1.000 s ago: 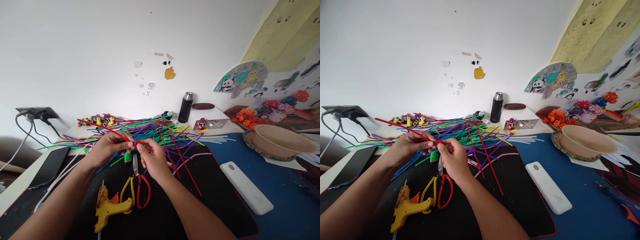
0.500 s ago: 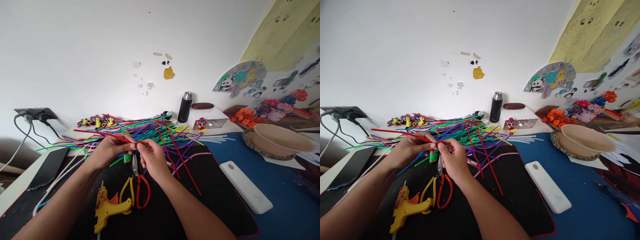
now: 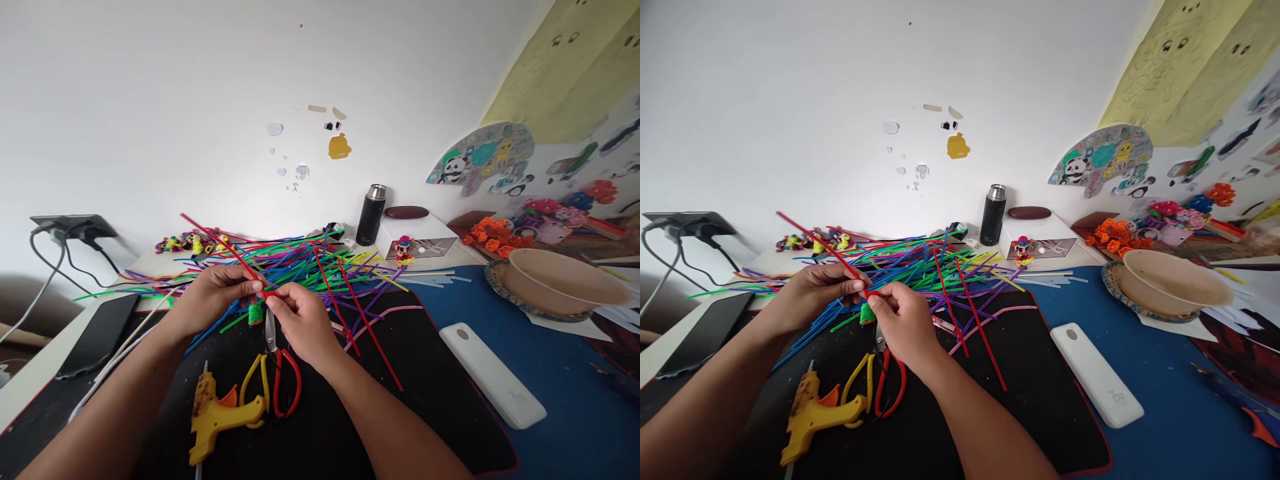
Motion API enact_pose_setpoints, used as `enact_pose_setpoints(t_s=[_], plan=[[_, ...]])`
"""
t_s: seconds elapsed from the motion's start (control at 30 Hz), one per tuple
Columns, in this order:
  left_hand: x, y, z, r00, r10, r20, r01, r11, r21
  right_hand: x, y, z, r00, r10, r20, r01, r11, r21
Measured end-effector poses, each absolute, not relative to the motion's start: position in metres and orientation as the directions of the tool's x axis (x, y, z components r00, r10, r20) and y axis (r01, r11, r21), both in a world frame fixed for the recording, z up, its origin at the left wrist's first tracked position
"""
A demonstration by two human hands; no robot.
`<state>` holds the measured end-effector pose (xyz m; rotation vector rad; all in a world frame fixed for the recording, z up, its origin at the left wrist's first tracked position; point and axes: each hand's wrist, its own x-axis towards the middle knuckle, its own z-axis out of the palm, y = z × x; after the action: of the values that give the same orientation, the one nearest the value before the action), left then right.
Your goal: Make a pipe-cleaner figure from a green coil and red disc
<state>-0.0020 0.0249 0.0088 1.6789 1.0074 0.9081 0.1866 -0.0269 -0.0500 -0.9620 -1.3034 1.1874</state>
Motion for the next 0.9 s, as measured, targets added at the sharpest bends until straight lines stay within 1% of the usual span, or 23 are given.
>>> enact_pose_setpoints(t_s=[0.13,0.27,0.33,0.47,0.6,0.77,0.9], plan=[[-0.0018,0.0238,0.0094,0.430,0.892,0.140,0.265,-0.273,0.925,0.1870,-0.0280,-0.0483,-0.151,0.967,0.204,0.039,0.212,-0.976],[0.0007,0.0225,0.0091,0.436,0.889,0.141,0.262,-0.275,0.925,0.1868,-0.0284,-0.0481,-0.159,0.972,0.174,0.070,0.187,-0.980],[0.0010,0.0225,0.0092,0.417,0.897,0.150,0.246,-0.270,0.931,0.1860,-0.0285,-0.0485,-0.146,0.975,0.168,0.033,0.175,-0.984],[-0.0004,0.0240,0.0091,0.339,0.926,0.164,0.208,-0.244,0.947,0.1843,-0.0286,-0.0492,-0.148,0.978,0.147,-0.104,0.133,-0.986],[-0.0008,0.0264,0.0083,0.274,0.950,0.150,0.125,-0.190,0.974,0.1841,-0.0277,-0.0486,-0.153,0.980,0.125,-0.210,0.091,-0.973],[0.0008,0.0270,0.0069,0.277,0.953,0.125,0.064,-0.148,0.987,0.1853,-0.0266,-0.0460,-0.141,0.983,0.116,-0.276,0.073,-0.958],[0.0004,0.0270,0.0043,0.301,0.947,0.116,0.061,-0.140,0.988,0.1858,-0.0264,-0.0451,-0.115,0.986,0.124,-0.276,0.088,-0.957]])
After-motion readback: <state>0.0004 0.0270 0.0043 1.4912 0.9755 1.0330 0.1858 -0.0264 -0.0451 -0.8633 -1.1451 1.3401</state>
